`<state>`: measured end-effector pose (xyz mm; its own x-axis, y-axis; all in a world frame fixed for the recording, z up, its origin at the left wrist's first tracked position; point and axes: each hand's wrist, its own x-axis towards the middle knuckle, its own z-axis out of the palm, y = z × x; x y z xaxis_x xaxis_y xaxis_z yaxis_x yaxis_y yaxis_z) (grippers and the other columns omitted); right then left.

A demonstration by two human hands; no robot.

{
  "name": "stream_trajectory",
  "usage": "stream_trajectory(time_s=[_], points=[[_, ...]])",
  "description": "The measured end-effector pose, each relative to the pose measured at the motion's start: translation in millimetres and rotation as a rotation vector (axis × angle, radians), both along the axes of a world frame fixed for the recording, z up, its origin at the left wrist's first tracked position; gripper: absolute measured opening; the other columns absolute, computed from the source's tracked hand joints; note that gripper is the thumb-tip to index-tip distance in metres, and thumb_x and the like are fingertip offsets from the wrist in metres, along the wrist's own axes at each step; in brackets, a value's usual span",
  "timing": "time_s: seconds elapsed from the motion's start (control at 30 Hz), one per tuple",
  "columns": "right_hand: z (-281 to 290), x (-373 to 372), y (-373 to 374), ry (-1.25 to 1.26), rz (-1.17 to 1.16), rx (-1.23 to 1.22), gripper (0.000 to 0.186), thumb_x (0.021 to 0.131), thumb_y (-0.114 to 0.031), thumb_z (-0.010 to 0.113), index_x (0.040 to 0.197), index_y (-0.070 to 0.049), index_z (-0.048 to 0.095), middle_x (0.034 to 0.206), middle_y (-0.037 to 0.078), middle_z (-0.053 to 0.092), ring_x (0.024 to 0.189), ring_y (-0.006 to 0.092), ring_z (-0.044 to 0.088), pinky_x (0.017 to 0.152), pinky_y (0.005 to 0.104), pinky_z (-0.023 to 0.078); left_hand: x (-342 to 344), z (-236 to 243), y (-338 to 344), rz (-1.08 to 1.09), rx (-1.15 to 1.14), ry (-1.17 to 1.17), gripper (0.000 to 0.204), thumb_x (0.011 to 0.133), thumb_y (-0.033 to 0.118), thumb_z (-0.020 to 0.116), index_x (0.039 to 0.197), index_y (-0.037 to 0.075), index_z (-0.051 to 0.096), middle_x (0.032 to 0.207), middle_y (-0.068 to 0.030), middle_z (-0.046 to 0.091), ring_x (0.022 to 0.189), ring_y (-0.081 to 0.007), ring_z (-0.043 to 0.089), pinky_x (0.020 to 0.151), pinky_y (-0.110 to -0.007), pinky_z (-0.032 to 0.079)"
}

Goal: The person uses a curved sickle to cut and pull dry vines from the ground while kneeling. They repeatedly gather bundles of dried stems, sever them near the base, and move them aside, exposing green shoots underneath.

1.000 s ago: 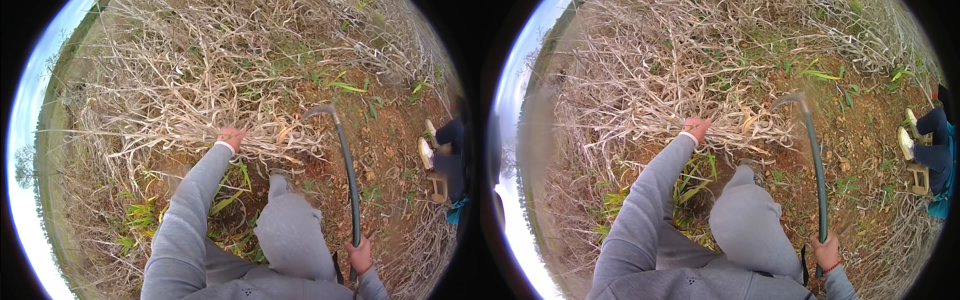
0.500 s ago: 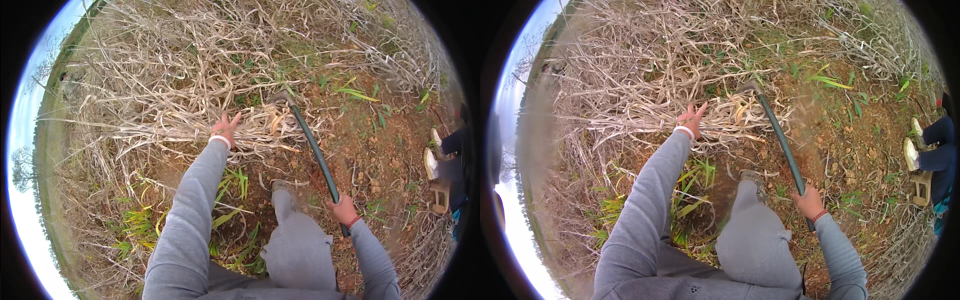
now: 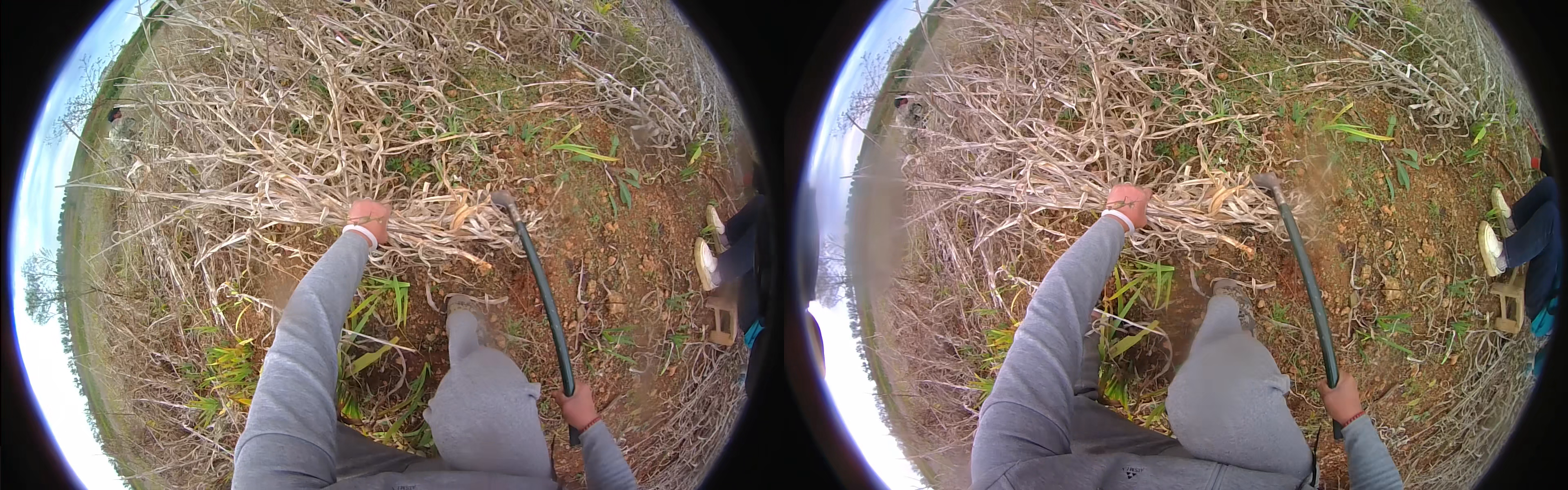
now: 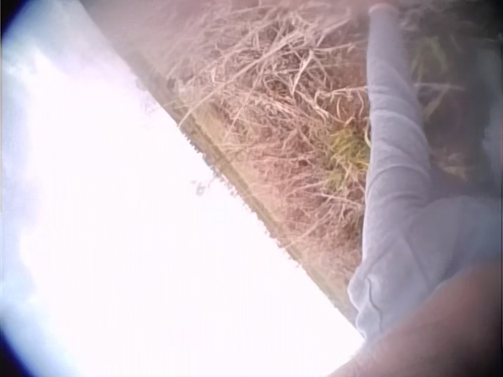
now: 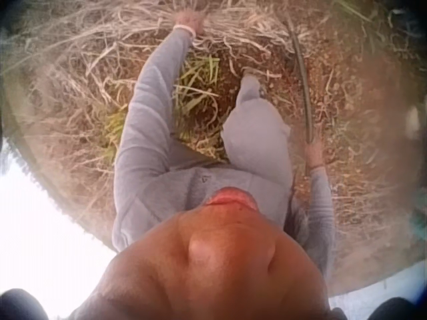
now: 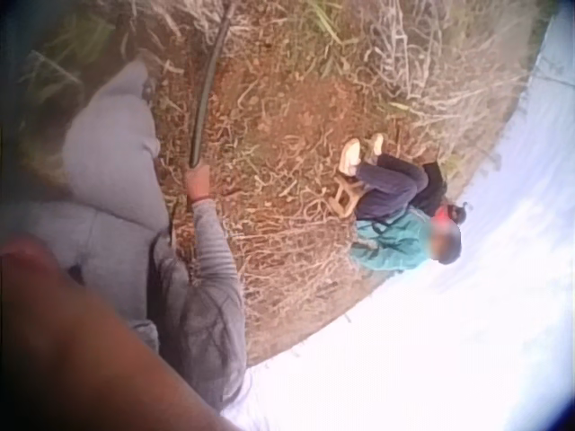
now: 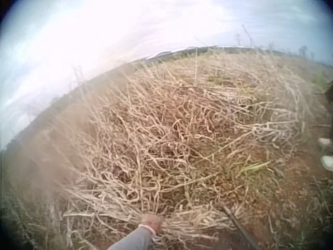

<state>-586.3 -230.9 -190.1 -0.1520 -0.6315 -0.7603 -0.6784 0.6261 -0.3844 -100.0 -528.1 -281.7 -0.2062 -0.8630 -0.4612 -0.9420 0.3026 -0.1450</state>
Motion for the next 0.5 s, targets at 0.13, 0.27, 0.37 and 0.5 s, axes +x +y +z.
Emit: stream_trajectory(time_s=[0.13,0.27,0.37,0.5], points=[[72.6,-29.6,99.4,0.003,-0.138,0.151,0.020,0.077,-0.011,0.071,0.069,-0.001,0.055,0.056,0.005,0.053,0.051,0.0143,0.051,0.049,0.0336,0.043,-17.4,21.1,45.8,-0.139,0.097,-0.053,0.028,0.073,0.016,0.066,0.101,0.012,0.065,0.091,-0.0106,0.070,0.091,-0.0280,0.067,0.079,-0.040,0.052],[55.4,-7.2,83.6,-0.072,-0.234,0.086,0.019,0.078,-0.010,0.074,0.072,-0.002,0.057,0.058,0.003,0.054,0.051,0.0129,0.052,0.049,0.0316,0.043,-31.9,40.6,87.8,-0.091,0.040,-0.004,0.025,0.073,0.017,0.066,0.098,0.012,0.065,0.089,-0.0106,0.071,0.090,-0.0279,0.068,0.079,-0.040,0.052],[9.2,15.2,30.5,-0.264,-0.253,-0.038,0.018,0.082,-0.010,0.073,0.078,-0.001,0.058,0.062,0.004,0.058,0.053,0.0131,0.055,0.050,0.0301,0.045,-42.4,52.1,92.4,-0.089,0.013,0.013,0.022,0.072,0.017,0.066,0.093,0.011,0.067,0.086,-0.0114,0.071,0.088,-0.0290,0.068,0.077,-0.041,0.053],[-18.4,15.2,-11.3,-0.195,-0.118,-0.139,0.019,0.082,-0.011,0.073,0.080,-0.001,0.057,0.064,0.004,0.057,0.056,0.0133,0.056,0.053,0.0310,0.046,-55.3,67.4,87.8,-0.095,-0.035,0.045,0.018,0.071,0.017,0.066,0.088,0.012,0.069,0.081,-0.0112,0.070,0.084,-0.0304,0.069,0.073,-0.042,0.054]])
